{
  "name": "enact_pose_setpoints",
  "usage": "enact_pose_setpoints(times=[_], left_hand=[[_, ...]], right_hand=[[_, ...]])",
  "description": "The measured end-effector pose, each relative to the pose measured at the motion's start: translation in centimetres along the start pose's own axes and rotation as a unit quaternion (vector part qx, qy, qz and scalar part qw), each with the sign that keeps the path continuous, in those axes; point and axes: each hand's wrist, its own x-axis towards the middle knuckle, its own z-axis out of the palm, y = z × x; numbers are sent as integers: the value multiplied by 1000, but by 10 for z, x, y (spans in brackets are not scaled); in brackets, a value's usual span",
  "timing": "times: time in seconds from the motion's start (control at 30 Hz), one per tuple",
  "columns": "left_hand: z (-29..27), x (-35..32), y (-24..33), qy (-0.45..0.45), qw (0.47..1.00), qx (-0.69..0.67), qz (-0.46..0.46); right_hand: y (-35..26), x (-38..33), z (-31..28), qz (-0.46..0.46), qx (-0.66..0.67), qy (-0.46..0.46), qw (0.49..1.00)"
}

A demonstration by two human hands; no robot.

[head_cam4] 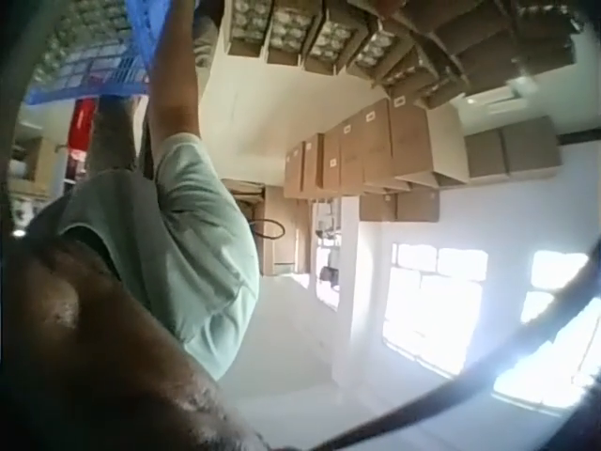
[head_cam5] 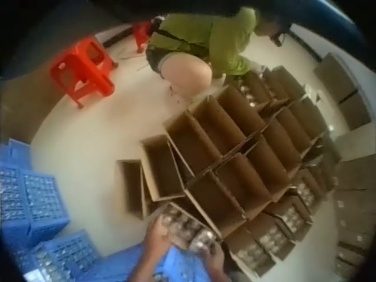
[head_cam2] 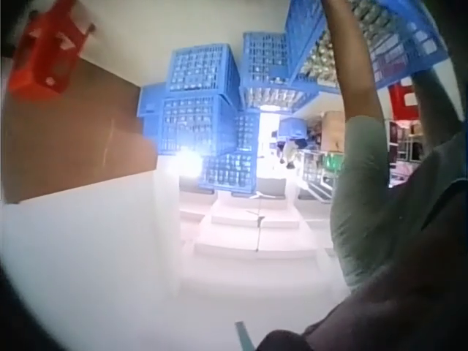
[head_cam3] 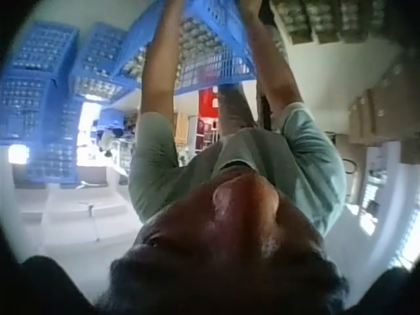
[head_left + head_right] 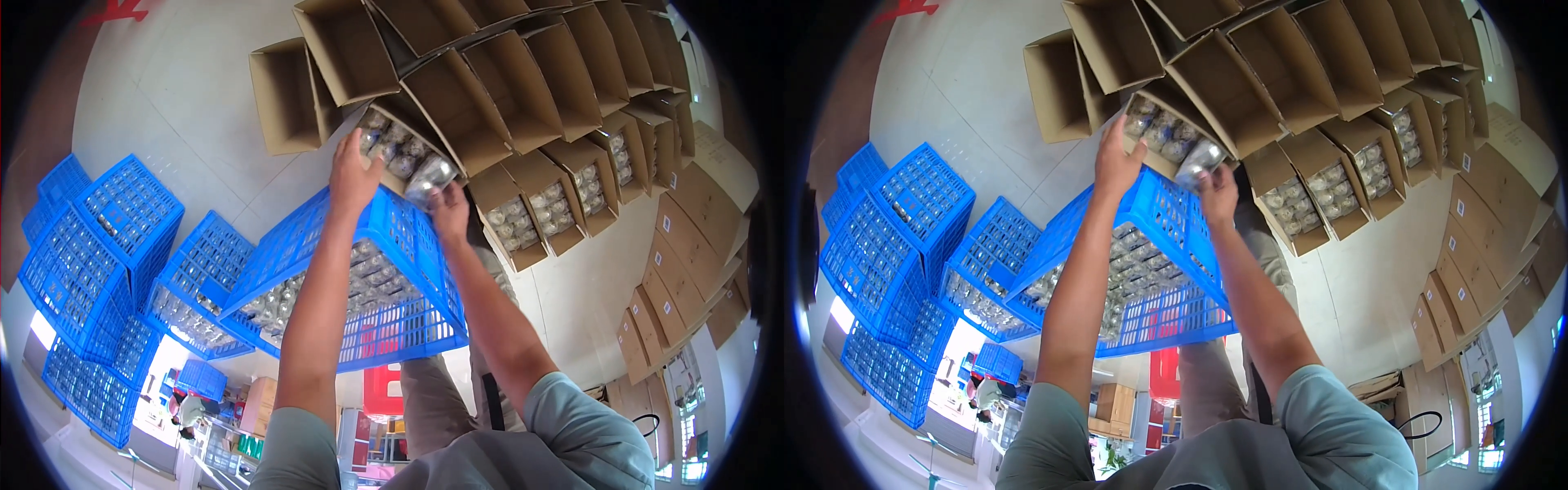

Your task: The recorder is picking up sets of glass jars from a blue crate and placing them into cardboard boxes on the floor.

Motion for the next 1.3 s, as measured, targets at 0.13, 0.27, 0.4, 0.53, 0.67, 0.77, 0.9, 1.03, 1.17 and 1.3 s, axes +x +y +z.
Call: enact_pose_setpoints(times=[0.13,0.27,0.4,0.53,0.67,0.77,0.9,1.03,1.17,1.3], left_hand=[[-65,-36,5,42,997,-53,-33],[-85,-104,10,82,995,-46,-30],[-67,-125,-2,104,994,28,3],[-68,-124,-1,132,988,82,-9],[-90,-143,-32,176,984,3,18],[-95,-147,-40,262,955,-119,66],[-119,-214,-38,349,900,-261,7],[-68,-371,-95,328,858,-323,-227],[-18,-526,-179,405,725,-292,-474],[-48,-591,-228,507,572,-380,-521]], right_hand=[[-31,-4,15,-1,-386,30,922],[-47,-9,29,-11,-471,-90,878],[-12,32,32,-91,-582,-143,796],[-5,57,68,-31,-689,-232,687],[-9,16,90,-185,-680,-310,638],[-19,0,74,-221,-523,-334,753],[-45,-65,48,-219,-338,-290,868],[-61,-158,74,-207,-283,-274,895],[-25,-247,156,-247,-253,-444,823],[35,-353,266,-297,-363,-571,674]])
